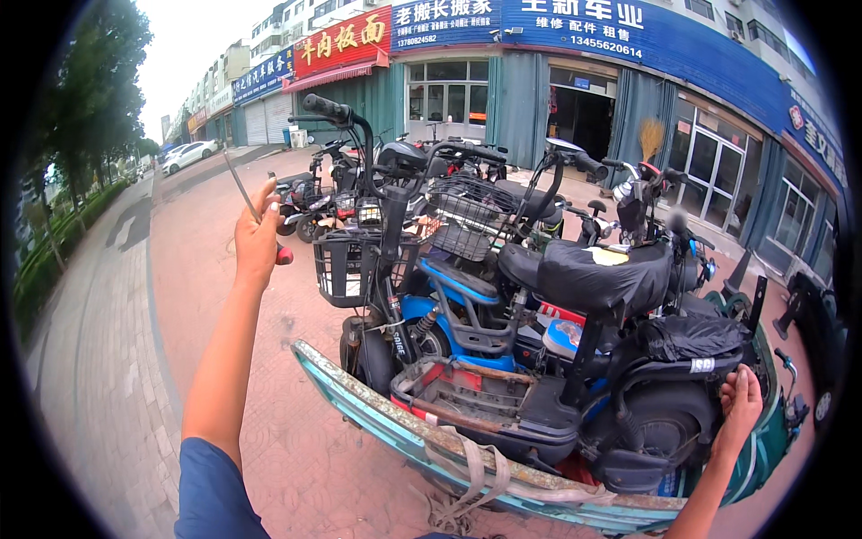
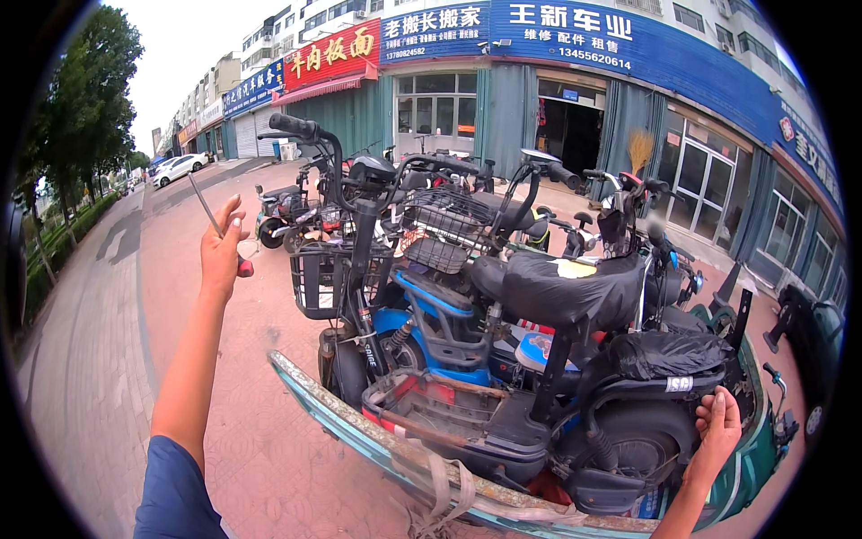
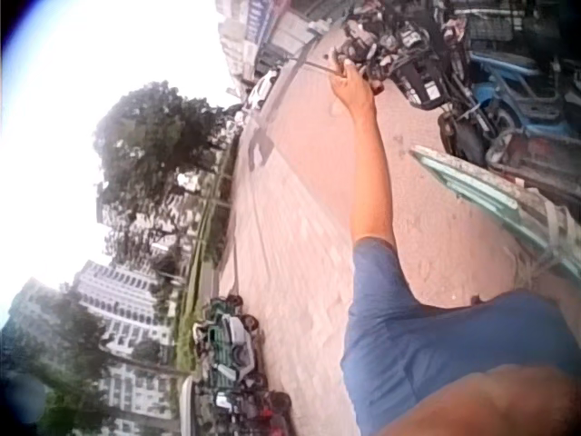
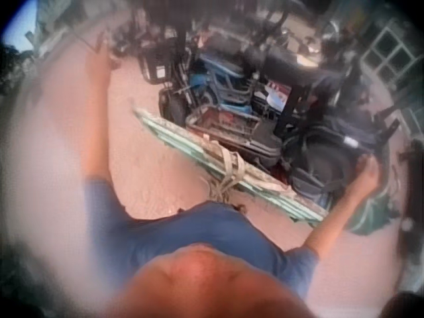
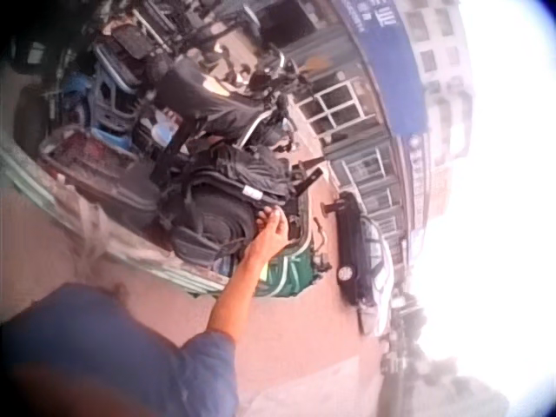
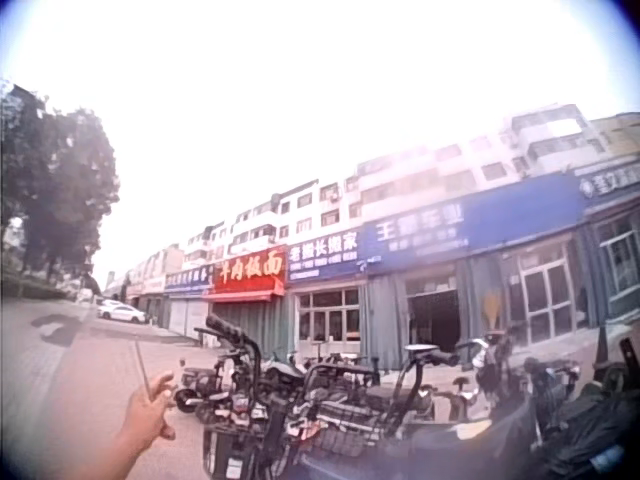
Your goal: The person uses a screwdriver to loosen screws on the plastic casing under a motorcycle seat, pulls the seat up, and then rolls the motorcycle backward off a truck bed onto the sidewalk.
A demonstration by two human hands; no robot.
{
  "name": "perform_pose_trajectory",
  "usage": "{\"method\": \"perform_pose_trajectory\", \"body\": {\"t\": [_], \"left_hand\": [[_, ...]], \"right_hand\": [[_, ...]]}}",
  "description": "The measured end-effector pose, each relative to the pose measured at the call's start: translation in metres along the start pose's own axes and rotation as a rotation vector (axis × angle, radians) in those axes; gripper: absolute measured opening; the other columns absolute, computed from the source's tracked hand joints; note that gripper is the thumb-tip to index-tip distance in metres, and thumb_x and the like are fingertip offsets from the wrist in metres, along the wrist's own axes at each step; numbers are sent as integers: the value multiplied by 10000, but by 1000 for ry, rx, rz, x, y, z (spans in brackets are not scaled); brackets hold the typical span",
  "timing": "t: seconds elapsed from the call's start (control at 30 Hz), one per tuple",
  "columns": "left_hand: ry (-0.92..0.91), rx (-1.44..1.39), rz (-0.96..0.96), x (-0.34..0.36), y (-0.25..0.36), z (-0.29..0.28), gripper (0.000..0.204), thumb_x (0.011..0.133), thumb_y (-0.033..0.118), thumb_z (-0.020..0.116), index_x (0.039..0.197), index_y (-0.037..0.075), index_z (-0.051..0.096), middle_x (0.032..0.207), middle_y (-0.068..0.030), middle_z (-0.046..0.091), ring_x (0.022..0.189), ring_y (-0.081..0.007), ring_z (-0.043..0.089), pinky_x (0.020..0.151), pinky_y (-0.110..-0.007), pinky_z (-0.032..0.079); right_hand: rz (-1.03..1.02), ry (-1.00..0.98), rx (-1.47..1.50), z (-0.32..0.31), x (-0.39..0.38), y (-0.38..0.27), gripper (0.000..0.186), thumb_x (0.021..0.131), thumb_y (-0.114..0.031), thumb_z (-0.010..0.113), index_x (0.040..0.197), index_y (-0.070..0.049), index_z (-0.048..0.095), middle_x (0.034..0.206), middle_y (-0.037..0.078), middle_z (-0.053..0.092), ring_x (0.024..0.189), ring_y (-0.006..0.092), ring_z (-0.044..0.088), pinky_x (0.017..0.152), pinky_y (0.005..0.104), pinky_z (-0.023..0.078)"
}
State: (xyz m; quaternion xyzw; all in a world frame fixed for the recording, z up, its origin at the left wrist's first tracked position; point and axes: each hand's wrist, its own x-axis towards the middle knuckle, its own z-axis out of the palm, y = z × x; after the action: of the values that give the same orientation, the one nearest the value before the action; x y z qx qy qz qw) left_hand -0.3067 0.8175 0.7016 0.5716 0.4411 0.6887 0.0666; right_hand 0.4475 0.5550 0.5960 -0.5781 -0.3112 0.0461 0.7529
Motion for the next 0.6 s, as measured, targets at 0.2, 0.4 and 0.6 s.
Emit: {"method": "perform_pose_trajectory", "body": {"t": [0.2,0.4,0.6], "left_hand": [[78,231,321,135,-15,41,466,1052,178,593,1502,59,575,1509,-180,589,1422,-331,543,1191,-419,407],[99,296,341,224,7,89,525,1023,205,607,1512,20,559,1533,-210,574,1451,-350,522,1219,-411,384],[73,369,188,279,-8,77,518,1018,250,576,1477,11,604,1475,-213,645,1402,-342,594,1174,-410,438]], "right_hand": [[-78,7,-73,-12,-3,-12,295,1084,-304,667,1256,-72,726,943,-43,691,769,20,599,661,177,449],[-77,118,-242,-95,-1,-16,244,1092,-287,650,1216,-89,721,910,-36,696,728,25,588,628,184,425],[49,183,-265,-144,4,8,231,1097,-299,640,1191,-103,715,877,-49,675,710,22,580,615,181,414]]}}
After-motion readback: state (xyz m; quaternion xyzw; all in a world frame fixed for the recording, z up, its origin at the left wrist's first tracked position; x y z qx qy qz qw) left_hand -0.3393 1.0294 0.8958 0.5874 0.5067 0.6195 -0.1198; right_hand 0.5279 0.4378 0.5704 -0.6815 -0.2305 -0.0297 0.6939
